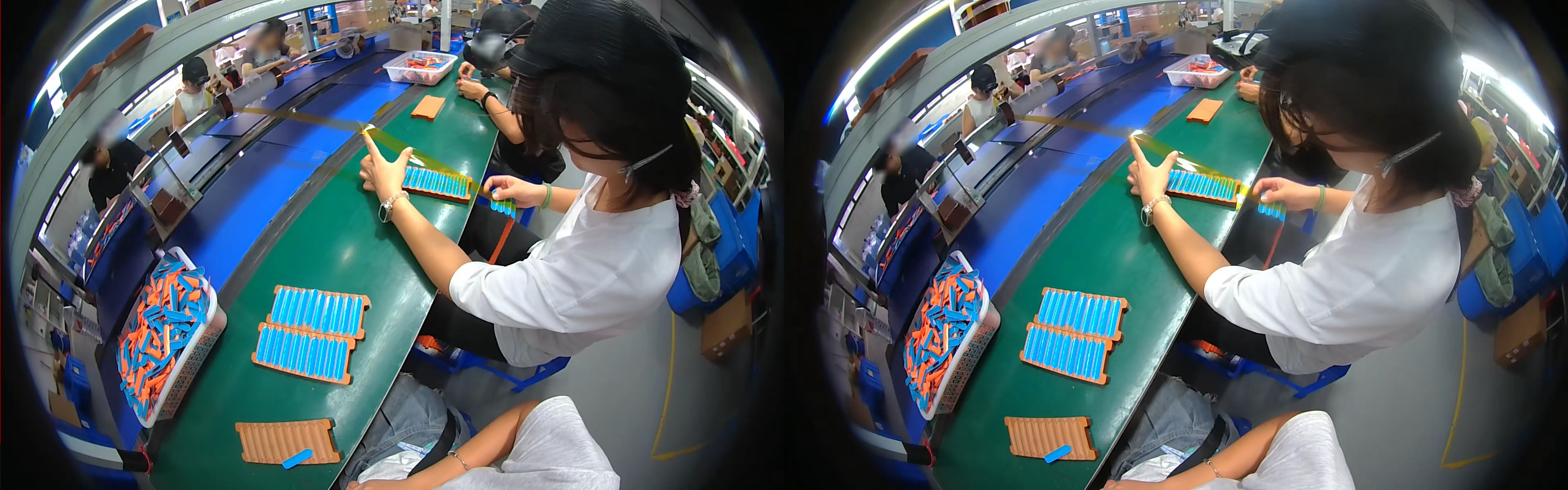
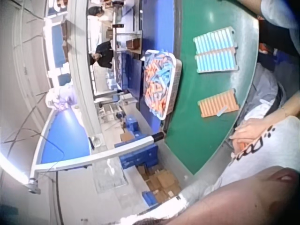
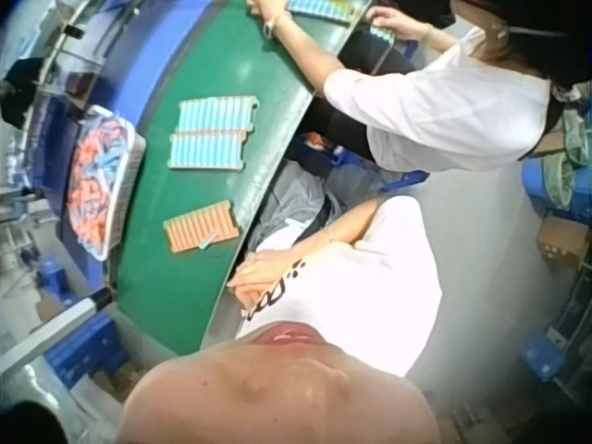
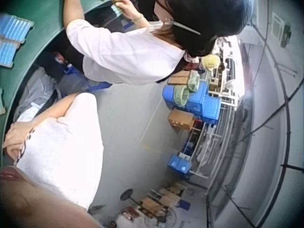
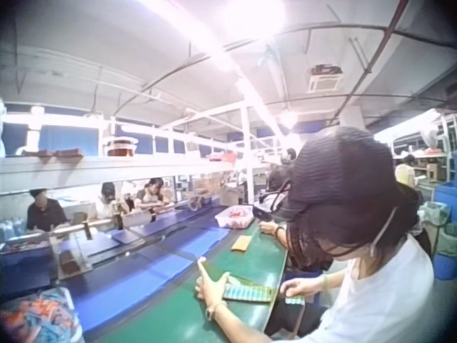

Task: The person slots colored strips into grooved boards by hand, repeatedly taking additional strips from a basket on the conveyor belt to fill the boards.

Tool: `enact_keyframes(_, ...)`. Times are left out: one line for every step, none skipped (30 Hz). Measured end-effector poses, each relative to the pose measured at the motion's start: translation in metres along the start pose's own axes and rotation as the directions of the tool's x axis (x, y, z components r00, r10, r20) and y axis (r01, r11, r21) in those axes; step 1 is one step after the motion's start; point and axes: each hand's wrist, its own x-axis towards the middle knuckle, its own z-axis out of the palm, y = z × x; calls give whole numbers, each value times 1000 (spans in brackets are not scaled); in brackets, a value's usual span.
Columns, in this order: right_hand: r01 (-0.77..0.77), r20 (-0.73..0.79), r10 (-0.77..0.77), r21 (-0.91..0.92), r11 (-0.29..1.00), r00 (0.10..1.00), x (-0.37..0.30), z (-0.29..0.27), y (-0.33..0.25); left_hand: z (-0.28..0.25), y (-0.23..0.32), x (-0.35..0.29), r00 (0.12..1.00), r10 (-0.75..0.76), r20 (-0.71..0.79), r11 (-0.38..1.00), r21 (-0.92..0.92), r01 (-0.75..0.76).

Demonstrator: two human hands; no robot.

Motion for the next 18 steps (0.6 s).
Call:
enact_keyframes(-5, -10, 5, -10, 1000, 1000, -11, 19, 7, -2, 1, -2, 1000, 0, -2, 1000, -7, 0)
enact_keyframes(-13, -24, 12, -25, 1000, 1000, -23, 38, 15, -4, 1, -2, 1000, -5, -1, 1000, -13, 5)
enact_keyframes(-22, -46, 20, -42, 999, 999, -41, 66, 25, -5, 0, -1, 1000, -18, 3, 1000, -18, 18)
enact_keyframes(-31, -73, 27, -65, 997, 997, -49, 101, 44, -6, -3, -1, 999, -36, 12, 999, -20, 36)
enact_keyframes(-42, -99, 33, -87, 995, 995, -76, 142, 57, -5, -7, 0, 998, -53, 20, 998, -23, 54)
enact_keyframes(-54, -141, 37, -118, 992, 989, -87, 183, 80, -3, -11, 2, 996, -86, 36, 996, -18, 87)
enact_keyframes(-61, -182, 34, -150, 987, 983, -99, 228, 105, 0, -16, 6, 992, -117, 52, 993, -7, 117)
enact_keyframes(-70, -223, 28, -183, 981, 974, -121, 277, 129, 2, -21, 7, 987, -148, 69, 989, 6, 148)
enact_keyframes(-58, -175, 29, -164, 985, 984, -178, 352, 150, 4, -23, 2, 995, -87, 43, 996, -17, 88)
enact_keyframes(-52, -75, 44, -107, 993, 996, -261, 425, 150, 3, -20, -10, 1000, 22, -16, 997, -69, -23)
enact_keyframes(-65, -58, 60, -91, 994, 997, -298, 478, 131, -1, -13, -9, 998, 45, -42, 994, -95, -48)
enact_keyframes(-81, -36, 79, -57, 995, 996, -356, 519, 92, -2, -6, -8, 994, 70, -86, 989, -125, -81)
enact_keyframes(-74, -100, 63, -104, 992, 993, -374, 522, 90, 3, -8, 3, 999, 9, -39, 996, -93, -13)
enact_keyframes(-60, -143, 41, -131, 990, 989, -355, 548, 75, 6, -12, 12, 999, -13, -30, 998, -65, 11)
enact_keyframes(-63, -199, 30, -164, 985, 980, -338, 551, 90, 11, -14, 24, 998, -53, -16, 998, -44, 52)
enact_keyframes(-65, -240, 19, -183, 981, 971, -327, 549, 98, 15, -15, 35, 997, -79, -14, 996, -29, 79)
enact_keyframes(-70, -280, 8, -211, 975, 960, -316, 549, 102, 22, -16, 44, 994, -106, -3, 994, -13, 106)
enact_keyframes(-71, -309, -3, -229, 971, 951, -311, 542, 102, 28, -15, 53, 993, -121, -1, 993, -2, 121)
